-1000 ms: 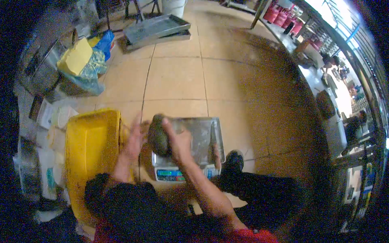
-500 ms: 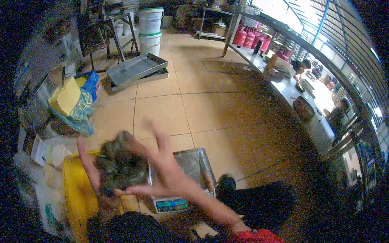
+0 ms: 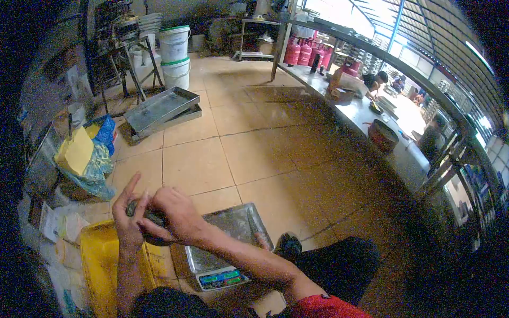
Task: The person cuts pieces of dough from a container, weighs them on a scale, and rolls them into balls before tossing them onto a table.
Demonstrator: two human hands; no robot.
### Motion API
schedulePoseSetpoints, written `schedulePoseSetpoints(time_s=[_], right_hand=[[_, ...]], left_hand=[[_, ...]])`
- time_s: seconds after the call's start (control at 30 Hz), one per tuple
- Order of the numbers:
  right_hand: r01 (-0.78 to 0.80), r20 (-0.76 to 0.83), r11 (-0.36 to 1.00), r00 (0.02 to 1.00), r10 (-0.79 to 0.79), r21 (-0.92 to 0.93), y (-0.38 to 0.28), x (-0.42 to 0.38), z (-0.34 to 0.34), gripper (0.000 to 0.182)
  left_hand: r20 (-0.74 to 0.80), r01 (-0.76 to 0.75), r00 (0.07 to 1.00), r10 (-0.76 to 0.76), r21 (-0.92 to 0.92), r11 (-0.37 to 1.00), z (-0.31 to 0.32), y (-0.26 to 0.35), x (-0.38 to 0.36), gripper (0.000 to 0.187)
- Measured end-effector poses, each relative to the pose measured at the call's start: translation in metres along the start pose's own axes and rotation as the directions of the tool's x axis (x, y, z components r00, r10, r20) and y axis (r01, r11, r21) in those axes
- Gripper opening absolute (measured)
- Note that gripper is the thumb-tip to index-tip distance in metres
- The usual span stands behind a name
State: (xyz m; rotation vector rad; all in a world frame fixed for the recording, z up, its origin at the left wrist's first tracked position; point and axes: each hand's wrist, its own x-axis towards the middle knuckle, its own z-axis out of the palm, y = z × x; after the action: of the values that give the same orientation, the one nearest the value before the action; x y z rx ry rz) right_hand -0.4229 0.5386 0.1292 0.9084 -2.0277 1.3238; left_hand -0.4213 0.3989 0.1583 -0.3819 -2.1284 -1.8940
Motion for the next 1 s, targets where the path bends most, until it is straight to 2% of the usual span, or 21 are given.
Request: schedulePoseSetpoints(time_s=[0.03, 0.07, 0.13, 0.23, 0.27, 0.33, 0.37, 0.43, 0.47, 0.5, 0.53, 0.6, 0.63, 0.67, 0.7, 0.73, 0.77, 0.83, 0.9, 0.93, 1.0], right_hand=[[0.048, -0.076, 0.998, 0.996, -0.052, -0.045, -0.006, 0.001, -0.003, 0.023], [0.092, -0.147, 0.991, 0.983, -0.106, -0.094, -0.011, 0.003, -0.008, 0.022], [0.188, -0.198, 0.974, 0.957, -0.21, -0.123, -0.006, -0.002, -0.011, 0.019], [-0.089, 0.08, 0.996, 0.993, 0.09, -0.019, 0.006, -0.037, -0.009, 0.014], [-0.058, -0.034, 0.994, 0.998, 0.061, 0.097, 0.002, -0.037, -0.012, 0.02], [0.037, -0.196, 0.98, 0.978, -0.076, -0.196, 0.012, -0.036, -0.014, 0.033], [-0.074, -0.19, 0.94, 0.982, 0.01, -0.333, 0.014, -0.033, -0.021, 0.048], [-0.217, -0.316, 0.813, 0.948, 0.043, -0.54, 0.023, -0.025, -0.023, 0.053], [-0.256, -0.355, 0.837, 0.932, 0.08, -0.483, 0.033, -0.025, -0.027, 0.052], [-0.376, -0.357, 0.924, 0.875, 0.328, -0.073, 0.044, -0.035, -0.03, 0.053], [-0.451, -0.268, 0.828, 0.797, 0.542, 0.334, 0.059, -0.048, -0.033, 0.055], [-0.461, 0.091, 0.242, 0.59, 0.802, 0.854, 0.066, -0.075, -0.025, 0.062], [-0.379, 0.305, -0.118, 0.485, 0.82, 0.918, 0.057, -0.091, -0.013, 0.066], [-0.293, 0.193, -0.04, 0.518, 0.833, 0.955, 0.055, -0.101, -0.002, 0.07], [-0.231, 0.175, -0.047, 0.573, 0.801, 0.972, 0.053, -0.104, -0.006, 0.064], [-0.407, 0.02, 0.249, 0.554, 0.832, 0.879, 0.072, -0.121, -0.006, 0.056], [-0.546, 0.009, 0.358, 0.557, 0.831, 0.757, 0.093, -0.133, -0.009, 0.044], [-0.816, -0.105, 0.575, 0.568, 0.816, 0.054, 0.098, -0.135, -0.002, 0.037], [-0.744, 0.136, 0.326, 0.307, 0.942, -0.583, 0.121, -0.145, 0.037, 0.043], [-0.522, 0.05, 0.375, 0.534, 0.844, -0.766, 0.146, -0.192, 0.078, 0.049], [-0.523, 0.083, 0.433, 0.563, 0.822, -0.734, 0.147, -0.194, 0.085, 0.056]], left_hand=[[0.01, 0.034, 0.999, -0.034, 0.033, 0.999, 0.003, 0.001, 0.0, 0.021], [0.028, 0.079, 0.996, -0.089, 0.257, 0.963, 0.0, -0.005, -0.001, 0.027], [0.154, -0.027, 0.987, 0.038, -0.074, 0.997, 0.005, -0.04, 0.008, 0.035], [0.288, -0.134, 0.925, 0.249, -0.366, 0.921, 0.041, -0.009, 0.006, 0.058], [0.413, -0.161, 0.866, 0.282, -0.304, 0.939, 0.044, -0.007, 0.006, 0.064], [0.61, -0.35, 0.671, 0.423, -0.242, 0.905, 0.041, -0.029, 0.009, 0.07], [0.685, -0.226, 0.707, 0.174, -0.014, 0.974, 0.045, -0.018, 0.008, 0.061], [0.689, -0.056, 0.628, -0.361, 0.502, 0.863, 0.052, 0.004, 0.006, 0.047], [0.645, -0.074, 0.703, -0.3, 0.486, 0.871, 0.056, 0.004, 0.004, 0.045], [0.596, -0.103, 0.769, -0.229, 0.47, 0.876, 0.057, 0.003, -0.001, 0.043], [0.554, -0.199, 0.83, -0.057, 0.39, 0.899, 0.053, -0.006, -0.005, 0.042], [0.412, -0.446, 0.849, 0.331, 0.223, 0.867, 0.051, -0.037, -0.009, 0.04], [0.366, -0.225, 0.896, 0.253, -0.118, 0.967, 0.055, -0.06, -0.014, 0.041], [0.368, 0.027, 0.916, 0.162, -0.457, 0.889, 0.059, -0.085, -0.025, 0.044], [0.45, 0.312, 0.889, -0.082, -0.467, 0.827, 0.05, -0.103, -0.037, 0.06], [0.393, 0.169, 0.919, -0.018, -0.353, 0.92, 0.044, -0.101, -0.042, 0.07], [0.377, 0.232, 0.924, -0.065, -0.417, 0.879, 0.04, -0.107, -0.048, 0.064], [0.191, 0.318, 0.946, -0.26, -0.413, 0.853, 0.025, -0.144, -0.062, 0.068], [0.234, 0.498, 0.866, -0.442, -0.333, 0.801, 0.009, -0.233, -0.073, 0.069], [0.239, 0.565, 0.823, -0.516, -0.244, 0.788, 0.013, -0.272, -0.082, 0.07], [0.336, 0.735, 0.674, -0.659, -0.397, 0.549, 0.036, -0.302, -0.094, 0.068]])
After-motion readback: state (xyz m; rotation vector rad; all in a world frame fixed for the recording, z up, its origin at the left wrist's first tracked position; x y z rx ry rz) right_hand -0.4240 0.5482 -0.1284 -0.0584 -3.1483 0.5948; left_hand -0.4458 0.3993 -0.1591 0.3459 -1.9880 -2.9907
